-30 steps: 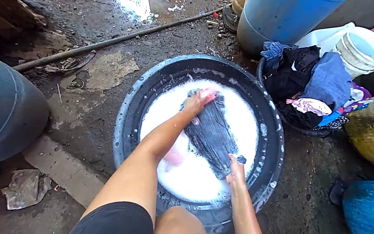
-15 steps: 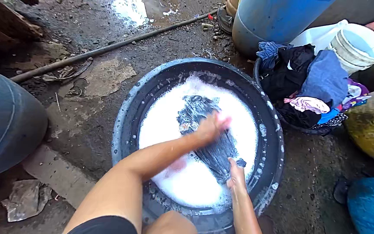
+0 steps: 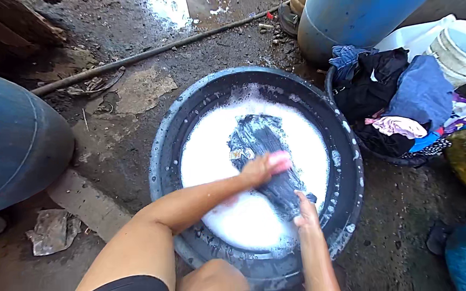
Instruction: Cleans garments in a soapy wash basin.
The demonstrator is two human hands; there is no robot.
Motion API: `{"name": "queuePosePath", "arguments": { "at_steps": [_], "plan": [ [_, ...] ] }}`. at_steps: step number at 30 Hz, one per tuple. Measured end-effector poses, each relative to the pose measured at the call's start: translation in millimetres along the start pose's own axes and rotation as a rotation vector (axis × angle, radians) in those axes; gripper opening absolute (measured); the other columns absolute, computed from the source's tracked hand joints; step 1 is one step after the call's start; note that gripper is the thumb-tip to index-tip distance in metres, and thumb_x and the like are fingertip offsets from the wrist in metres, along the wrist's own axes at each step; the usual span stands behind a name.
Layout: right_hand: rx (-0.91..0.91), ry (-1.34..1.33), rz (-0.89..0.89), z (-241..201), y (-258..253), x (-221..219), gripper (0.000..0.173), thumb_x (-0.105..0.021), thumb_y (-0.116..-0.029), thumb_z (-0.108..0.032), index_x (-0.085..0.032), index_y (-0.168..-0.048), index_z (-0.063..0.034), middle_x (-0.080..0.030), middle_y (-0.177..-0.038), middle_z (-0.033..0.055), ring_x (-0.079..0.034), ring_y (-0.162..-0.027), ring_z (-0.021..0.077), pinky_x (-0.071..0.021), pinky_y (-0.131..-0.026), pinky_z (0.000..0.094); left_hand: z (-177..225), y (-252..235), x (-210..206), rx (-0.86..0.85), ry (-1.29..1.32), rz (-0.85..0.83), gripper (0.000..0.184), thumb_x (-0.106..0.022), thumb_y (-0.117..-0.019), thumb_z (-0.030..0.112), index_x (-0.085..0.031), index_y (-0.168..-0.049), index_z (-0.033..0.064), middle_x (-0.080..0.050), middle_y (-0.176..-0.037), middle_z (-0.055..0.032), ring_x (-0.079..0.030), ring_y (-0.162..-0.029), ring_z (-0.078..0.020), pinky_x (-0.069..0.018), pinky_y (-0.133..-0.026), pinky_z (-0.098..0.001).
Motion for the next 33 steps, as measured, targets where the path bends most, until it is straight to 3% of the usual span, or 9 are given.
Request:
{"name": "queuePosePath", "arguments": {
  "at_steps": [5, 10, 12, 14, 17, 21, 25, 28, 33],
  "plan": [
    [0.098, -0.403, -0.524, -92.8, 32.8, -10.4, 0.036, -0.031, -0.1089, -0.024, -0.062, -0.099, -0.0095, -0.074, -0.082, 0.003, -0.073, -0.073, 0.0114, -0.0634, -0.064, 0.0302, -118.0, -37.6, 100.9, 0.332, 0.071, 0.281, 0.063, -0.064, -0.0965, 0.018, -0.043, -0.156, 0.0179, -0.038, -0.152, -0.037, -0.053, -0.126, -0.057, -0.0465, -0.096, -0.0714],
    [0.234, -0.019, -0.43, -53.2, -26.4, -8.6, 0.071, -0.008, -0.1068, -0.058, -0.04, -0.147, -0.0095, -0.061, -0.128, 0.0089, -0.061, -0.113, 0.0164, -0.0541, -0.093, 0.0401, -121.5, -34.8, 90.4, 0.21, 0.889, 0.375, 0.105, -0.066, -0.0933, 0.012, 0.011, -0.164, 0.0143, -0.039, -0.155, -0.032, -0.053, -0.133, -0.0408, -0.0455, -0.108, -0.0561],
    [0.22, 0.197, -0.488, -42.8, -13.7, -19.1, 0.056, -0.027, -0.111, -0.041, -0.036, -0.15, -0.0024, -0.058, -0.135, 0.0129, -0.059, -0.118, 0.0165, -0.0506, -0.1, 0.0378, -114.1, -37.4, 83.8, 0.221, 0.826, 0.377, 0.098, -0.07, -0.0914, 0.013, -0.005, -0.164, 0.0045, -0.042, -0.152, -0.0325, -0.049, -0.138, -0.0428, -0.0403, -0.113, -0.0581],
    [0.378, 0.224, -0.546, -64.2, 18.9, -17.9, 0.042, -0.052, -0.1012, -0.023, -0.044, -0.133, 0.0024, -0.066, -0.109, 0.0049, -0.066, -0.098, 0.0072, -0.0568, -0.088, 0.0276, -104.3, -29.4, 92.6, 0.269, 0.737, 0.397, 0.083, -0.072, -0.0913, 0.019, -0.027, -0.159, 0.0019, -0.055, -0.14, -0.0318, -0.056, -0.129, -0.0441, -0.0442, -0.108, -0.0611],
    [0.575, -0.014, -0.733, -115.1, 63.5, 0.4, 0.051, -0.08, -0.0805, -0.037, -0.054, -0.116, -0.0109, -0.072, -0.095, -0.0055, -0.071, -0.088, 0.0049, -0.0619, -0.079, 0.027, -69.2, 14.6, 143.1, 0.267, 0.777, 0.488, 0.06, -0.066, -0.0958, 0.02, -0.044, -0.149, 0.0028, -0.063, -0.124, -0.0274, -0.065, -0.108, -0.038, -0.0515, -0.092, -0.0576],
    [0.91, -0.205, -1.076, -168.1, 102.2, 31.8, 0.039, -0.058, -0.0948, -0.054, -0.077, -0.116, -0.0259, -0.076, -0.111, -0.0119, -0.069, -0.105, -0.0015, -0.0565, -0.092, 0.0205, -21.1, 83.9, 224.0, 0.076, 0.88, 0.718, 0.05, -0.057, -0.1017, 0.021, -0.044, -0.148, 0.0054, -0.065, -0.113, -0.0111, -0.065, -0.09, -0.0129, -0.0558, -0.081, -0.0349],
    [0.906, -0.496, -0.802, -153.4, 50.8, 25.1, 0.073, -0.037, -0.0958, -0.073, -0.068, -0.118, -0.0096, -0.074, -0.109, 0.0014, -0.07, -0.104, 0.012, -0.0584, -0.092, 0.0351, -5.7, 73.8, 269.8, -0.152, 0.881, 0.881, 0.054, -0.056, -0.099, 0.02, -0.041, -0.15, 0.0085, -0.064, -0.119, -0.0065, -0.066, -0.094, -0.0087, -0.0578, -0.082, -0.0292],
    [0.465, -0.326, -0.486, -75.1, 2.3, -2.3, 0.065, -0.011, -0.1065, -0.059, -0.047, -0.131, -0.0115, -0.069, -0.104, -0.0027, -0.069, -0.094, 0.0053, -0.061, -0.079, 0.029, -12.2, 18.6, 242.3, -0.011, 0.489, 0.892, 0.082, -0.07, -0.0906, 0.017, -0.028, -0.159, 0.0035, -0.047, -0.149, -0.0278, -0.065, -0.114, -0.0347, -0.0558, -0.093, -0.049],
    [0.101, -0.142, 0.006, -3.5, -25.1, -25.1, 0.044, -0.055, -0.1059, -0.024, -0.047, -0.14, 0.0035, -0.058, -0.132, 0.0176, -0.058, -0.117, 0.0197, -0.0481, -0.101, 0.0371, 29.0, 0.5, 16.0, -0.115, 0.039, 0.225, 0.072, -0.068, -0.0928, 0.018, -0.039, -0.158, 0.0242, -0.04, -0.152, -0.0328, -0.055, -0.125, -0.0516, -0.0512, -0.09, -0.0662]
  ]
}}
Point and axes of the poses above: each hand's wrist, its own y-axis away from the middle knuckle, its own x-axis out of the back of the hand, z = x × y, the point moved 5 cm from there along -y, towards the middle knuckle
